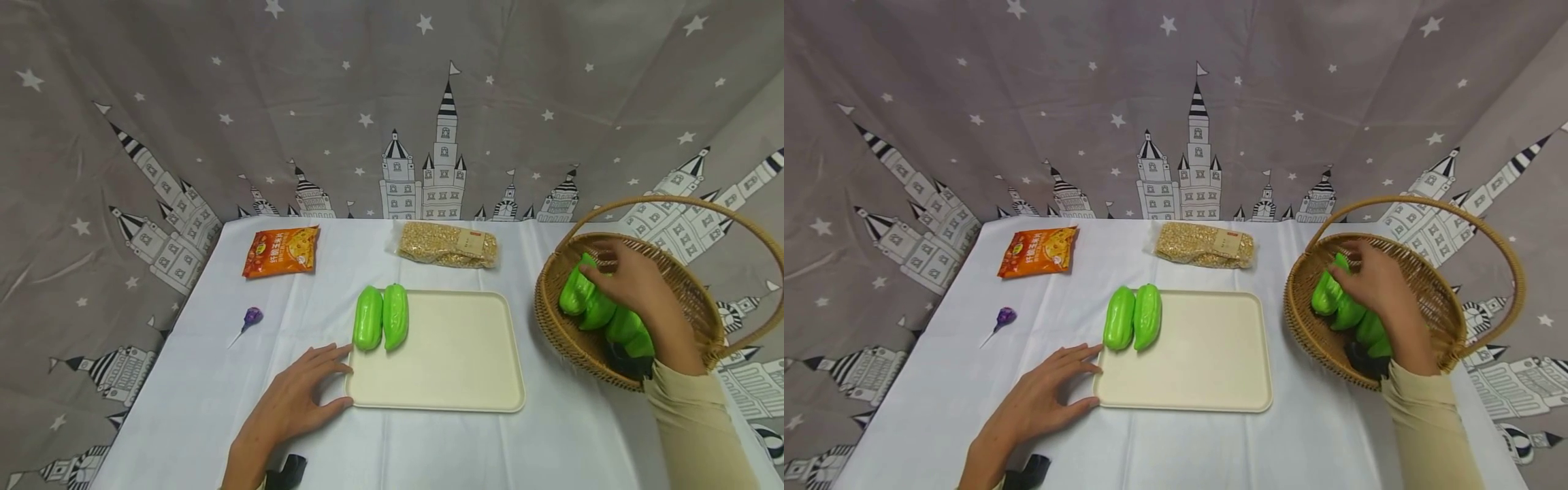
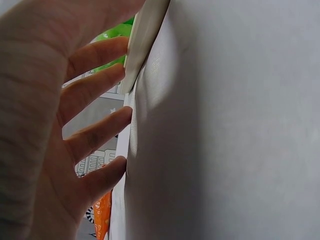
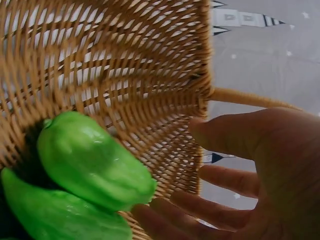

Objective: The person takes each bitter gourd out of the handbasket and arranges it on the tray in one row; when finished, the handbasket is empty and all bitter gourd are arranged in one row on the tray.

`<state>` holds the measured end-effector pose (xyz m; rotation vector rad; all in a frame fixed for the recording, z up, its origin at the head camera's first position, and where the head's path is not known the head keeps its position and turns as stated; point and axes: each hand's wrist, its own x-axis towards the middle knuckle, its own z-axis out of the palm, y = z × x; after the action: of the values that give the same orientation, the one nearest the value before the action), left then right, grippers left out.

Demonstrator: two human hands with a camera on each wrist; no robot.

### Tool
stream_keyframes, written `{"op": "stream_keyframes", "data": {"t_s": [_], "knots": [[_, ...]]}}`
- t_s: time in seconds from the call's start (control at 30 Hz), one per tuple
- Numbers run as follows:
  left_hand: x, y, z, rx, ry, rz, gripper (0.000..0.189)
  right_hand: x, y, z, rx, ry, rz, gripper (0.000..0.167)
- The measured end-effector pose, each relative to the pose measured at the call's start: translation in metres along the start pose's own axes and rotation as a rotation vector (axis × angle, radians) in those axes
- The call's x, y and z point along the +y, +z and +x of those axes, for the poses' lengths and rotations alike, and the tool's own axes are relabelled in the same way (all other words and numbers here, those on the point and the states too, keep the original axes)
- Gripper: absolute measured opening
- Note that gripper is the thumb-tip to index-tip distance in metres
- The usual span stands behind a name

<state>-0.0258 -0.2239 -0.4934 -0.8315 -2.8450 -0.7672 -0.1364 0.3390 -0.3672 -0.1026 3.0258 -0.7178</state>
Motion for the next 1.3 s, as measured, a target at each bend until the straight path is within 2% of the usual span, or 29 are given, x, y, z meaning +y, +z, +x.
{"op": "stream_keyframes", "data": {"t_s": [0.23, 0.43, 0.77, 1.03, 1.3], "knots": [[0.001, 0.000, 0.002, -0.014, -0.013, 0.000, 0.039, 0.011, 0.006, 0.004, -0.143, 0.038, -0.064, 0.076], [0.001, 0.001, 0.002, -0.025, -0.034, -0.004, 0.039, 0.014, 0.012, 0.006, -0.187, 0.092, -0.106, 0.085], [0.002, 0.001, 0.002, -0.035, -0.047, -0.010, 0.039, 0.005, 0.023, 0.006, -0.145, -0.013, -0.109, 0.089], [0.001, 0.000, 0.001, -0.009, -0.026, -0.007, 0.038, -0.002, 0.030, 0.005, -0.132, 0.075, -0.094, 0.095], [0.001, 0.001, 0.000, -0.007, -0.023, -0.003, 0.037, -0.001, 0.030, 0.005, -0.105, 0.071, -0.056, 0.095]]}}
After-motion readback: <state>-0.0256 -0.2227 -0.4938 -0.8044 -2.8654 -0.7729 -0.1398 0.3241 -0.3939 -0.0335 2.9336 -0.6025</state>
